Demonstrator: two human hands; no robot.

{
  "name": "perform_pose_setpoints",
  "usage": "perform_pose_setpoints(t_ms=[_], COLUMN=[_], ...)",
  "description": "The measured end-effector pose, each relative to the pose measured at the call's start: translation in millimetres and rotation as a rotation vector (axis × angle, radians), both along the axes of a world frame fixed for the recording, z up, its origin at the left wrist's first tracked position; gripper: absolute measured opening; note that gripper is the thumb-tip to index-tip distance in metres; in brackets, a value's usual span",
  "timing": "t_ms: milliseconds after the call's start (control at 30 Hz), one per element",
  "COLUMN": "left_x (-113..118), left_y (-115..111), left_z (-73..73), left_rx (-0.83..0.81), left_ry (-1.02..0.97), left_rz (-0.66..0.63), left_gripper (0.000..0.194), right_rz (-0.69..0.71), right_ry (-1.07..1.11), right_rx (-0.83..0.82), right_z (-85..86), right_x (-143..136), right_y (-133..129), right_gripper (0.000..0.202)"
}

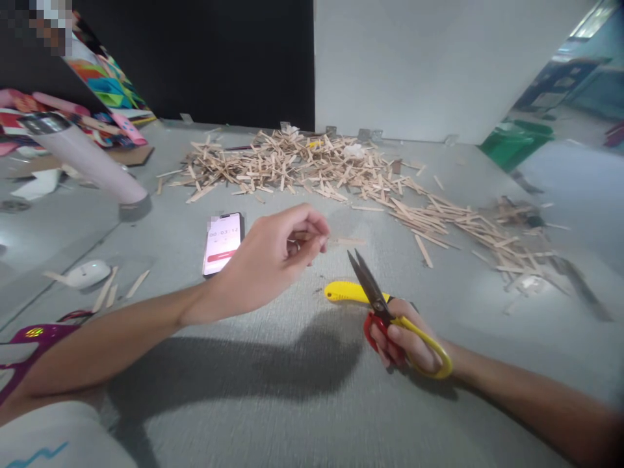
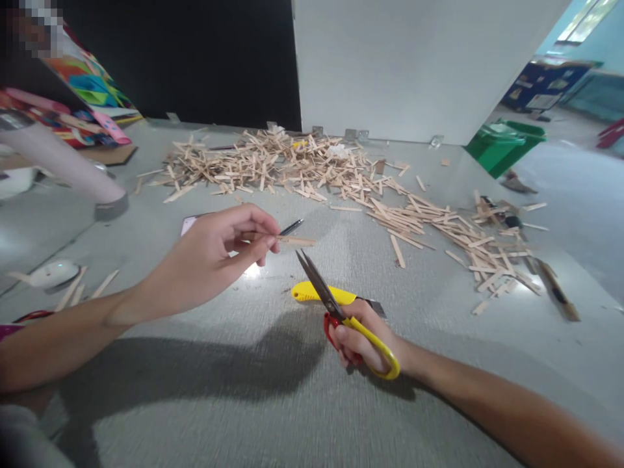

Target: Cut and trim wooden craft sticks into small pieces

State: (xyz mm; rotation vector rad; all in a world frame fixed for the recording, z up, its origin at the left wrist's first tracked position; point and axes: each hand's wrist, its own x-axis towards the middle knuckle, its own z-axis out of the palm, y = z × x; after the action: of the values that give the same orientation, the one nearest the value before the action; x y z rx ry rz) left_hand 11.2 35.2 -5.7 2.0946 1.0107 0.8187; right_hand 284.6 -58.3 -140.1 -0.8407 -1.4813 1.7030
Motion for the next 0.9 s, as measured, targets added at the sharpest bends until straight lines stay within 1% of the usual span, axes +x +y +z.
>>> perform_pose_setpoints(t_ms=[100, 300, 500, 700, 900], left_x=[0.5, 0.7, -1.5, -0.5, -0.3], left_y=[-0.5, 0.1, -0.7, 0.3, -0.7], left_z=[1.2, 4.5, 2.2, 0.4, 1.3], left_rx=[-0.015, 0.013, 0.061, 0.131, 0.157], left_ry=[0.002, 0.044, 0.103, 0.107, 0.097], left_rz=[-0.028, -0.045, -0.092, -0.108, -0.164], left_gripper=[0.005, 0.012, 0.023, 0.021, 0.022], right_rz=[0.003, 0.031, 0.071, 0.093, 0.086], right_ry=[-0.015, -0.048, -0.064, -0.071, -0.073], right_rx=[-0.009, -0.011, 0.010, 0.012, 0.038], right_z=[3.3, 9.5, 11.4, 9.9, 12.1], right_x=[-1.7, -2.3, -0.2, 1.7, -1.1], right_y=[1.0, 3.2, 5.1, 6.2, 5.9], right_gripper=[0.062, 0.062, 0.062, 0.061, 0.062])
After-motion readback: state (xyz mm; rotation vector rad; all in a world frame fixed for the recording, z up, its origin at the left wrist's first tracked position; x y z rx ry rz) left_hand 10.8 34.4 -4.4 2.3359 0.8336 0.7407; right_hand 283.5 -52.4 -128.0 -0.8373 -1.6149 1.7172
